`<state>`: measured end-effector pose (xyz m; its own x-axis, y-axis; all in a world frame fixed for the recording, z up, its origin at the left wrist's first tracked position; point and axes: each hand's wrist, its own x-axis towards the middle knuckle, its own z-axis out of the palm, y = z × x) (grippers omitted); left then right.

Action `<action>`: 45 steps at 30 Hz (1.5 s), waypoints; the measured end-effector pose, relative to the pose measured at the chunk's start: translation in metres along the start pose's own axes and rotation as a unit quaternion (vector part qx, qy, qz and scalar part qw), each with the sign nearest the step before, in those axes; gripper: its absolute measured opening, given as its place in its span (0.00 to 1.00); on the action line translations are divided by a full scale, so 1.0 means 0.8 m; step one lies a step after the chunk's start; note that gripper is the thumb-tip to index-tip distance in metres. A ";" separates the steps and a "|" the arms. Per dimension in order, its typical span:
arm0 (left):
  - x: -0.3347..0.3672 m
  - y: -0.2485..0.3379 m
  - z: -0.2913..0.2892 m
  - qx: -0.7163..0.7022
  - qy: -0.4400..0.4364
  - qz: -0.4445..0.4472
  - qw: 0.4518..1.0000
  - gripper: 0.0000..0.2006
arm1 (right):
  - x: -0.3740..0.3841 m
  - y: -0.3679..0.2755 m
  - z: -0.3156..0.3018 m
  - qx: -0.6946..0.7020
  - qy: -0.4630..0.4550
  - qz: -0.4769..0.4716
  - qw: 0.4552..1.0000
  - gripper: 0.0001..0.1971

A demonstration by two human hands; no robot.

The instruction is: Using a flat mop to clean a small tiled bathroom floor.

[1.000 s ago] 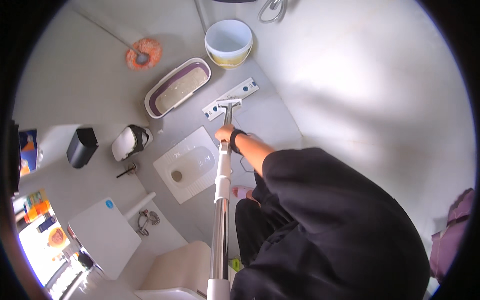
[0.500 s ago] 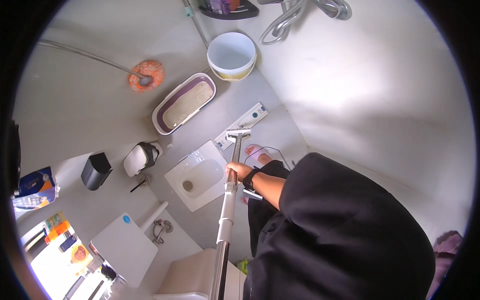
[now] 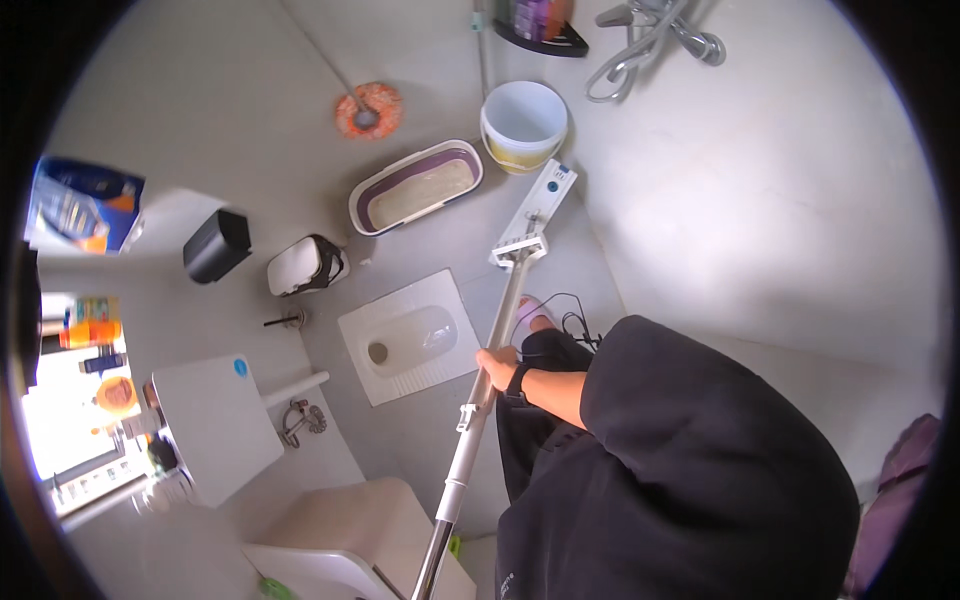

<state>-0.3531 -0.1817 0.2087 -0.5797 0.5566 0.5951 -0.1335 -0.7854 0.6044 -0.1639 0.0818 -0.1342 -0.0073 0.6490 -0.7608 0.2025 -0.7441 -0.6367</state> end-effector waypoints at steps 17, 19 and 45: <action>-0.182 0.033 -0.135 -0.054 0.348 0.073 0.933 0.10 | 0.010 0.094 0.043 0.000 0.152 0.081 0.985 0.25; -0.186 0.037 -0.137 -0.055 0.335 0.060 0.939 0.09 | 0.010 0.101 0.043 0.011 0.173 0.079 0.982 0.22; -0.132 0.074 -0.170 -0.009 0.316 0.063 0.947 0.12 | -0.032 0.163 0.062 0.060 0.095 0.156 0.981 0.23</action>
<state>-0.4090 -0.3240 0.1098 -0.9561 0.1903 0.2228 -0.0427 -0.8427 0.5368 -0.1859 -0.0398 -0.2038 0.2208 0.3969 -0.8909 0.0488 -0.9168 -0.3963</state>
